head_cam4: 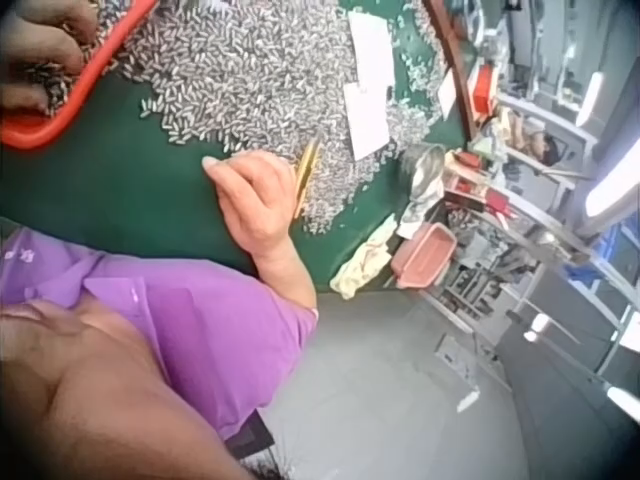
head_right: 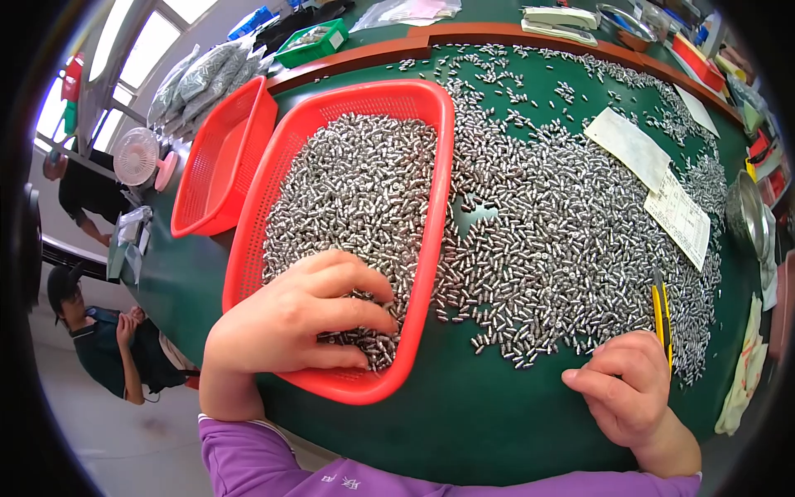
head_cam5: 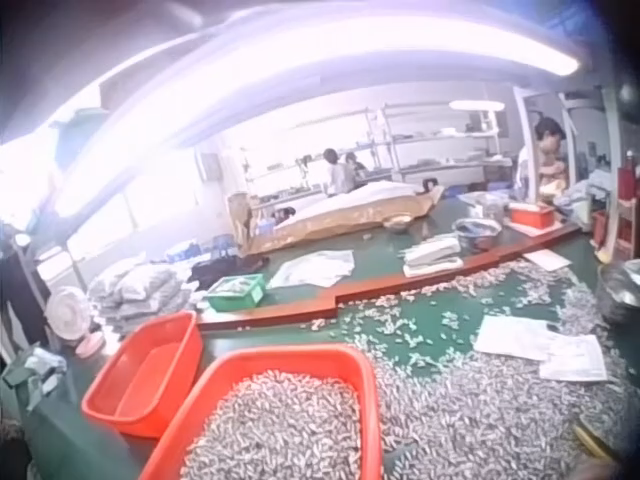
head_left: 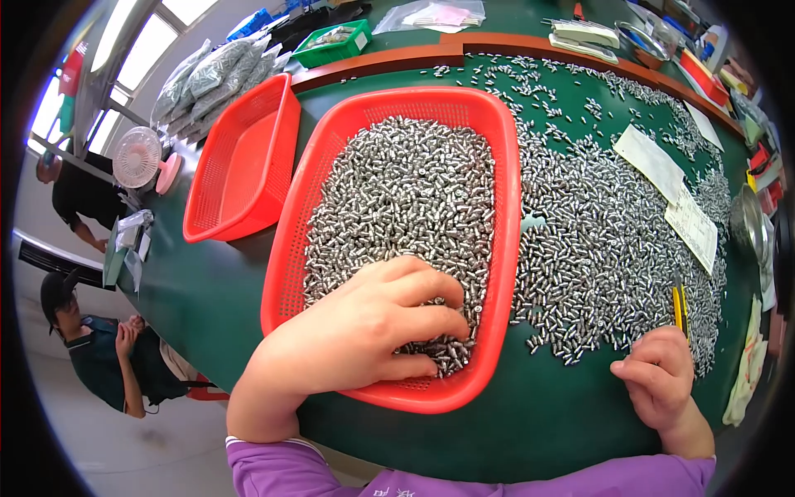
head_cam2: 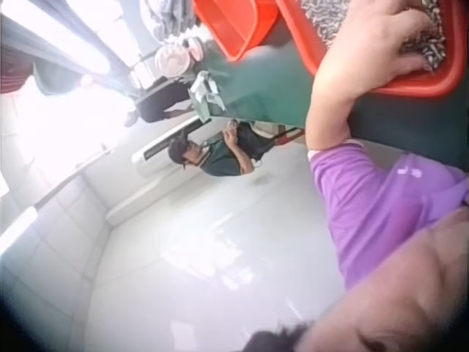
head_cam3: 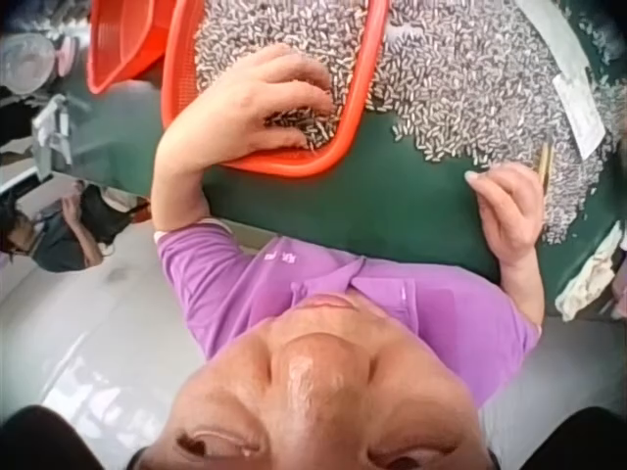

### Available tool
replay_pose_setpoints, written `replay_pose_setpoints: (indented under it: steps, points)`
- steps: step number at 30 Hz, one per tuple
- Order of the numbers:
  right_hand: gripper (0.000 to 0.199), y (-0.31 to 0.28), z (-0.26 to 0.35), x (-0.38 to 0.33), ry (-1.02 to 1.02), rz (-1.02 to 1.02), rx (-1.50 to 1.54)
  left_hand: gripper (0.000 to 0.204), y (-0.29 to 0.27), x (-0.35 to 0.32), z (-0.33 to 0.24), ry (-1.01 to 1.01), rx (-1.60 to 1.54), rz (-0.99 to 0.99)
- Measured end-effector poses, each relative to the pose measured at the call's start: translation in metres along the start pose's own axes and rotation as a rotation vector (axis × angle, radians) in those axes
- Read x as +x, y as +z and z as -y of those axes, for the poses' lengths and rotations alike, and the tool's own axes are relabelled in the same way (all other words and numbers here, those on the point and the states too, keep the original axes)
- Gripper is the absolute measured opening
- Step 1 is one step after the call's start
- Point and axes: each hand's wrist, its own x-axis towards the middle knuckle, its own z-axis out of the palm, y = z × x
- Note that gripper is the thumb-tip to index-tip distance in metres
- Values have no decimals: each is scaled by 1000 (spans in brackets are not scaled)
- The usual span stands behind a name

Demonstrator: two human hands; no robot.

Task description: Manually sorting and inspecting small cylindrical metal components at a workbench in a factory.

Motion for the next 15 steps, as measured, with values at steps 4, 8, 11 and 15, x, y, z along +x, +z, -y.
replay_pose_setpoints:
  steps: [4,8,11,15]
  points:
    - [29,0,0,0,3,-10,4,21,3,0,0,58,-35,-18]
    - [29,1,0,0,-11,-13,1,17,5,-2,0,71,-41,-61]
    - [28,0,1,0,-13,-14,-11,19,6,-2,1,54,-54,-107]
    - [28,0,1,1,-4,-20,-9,28,5,2,1,95,-98,-177]
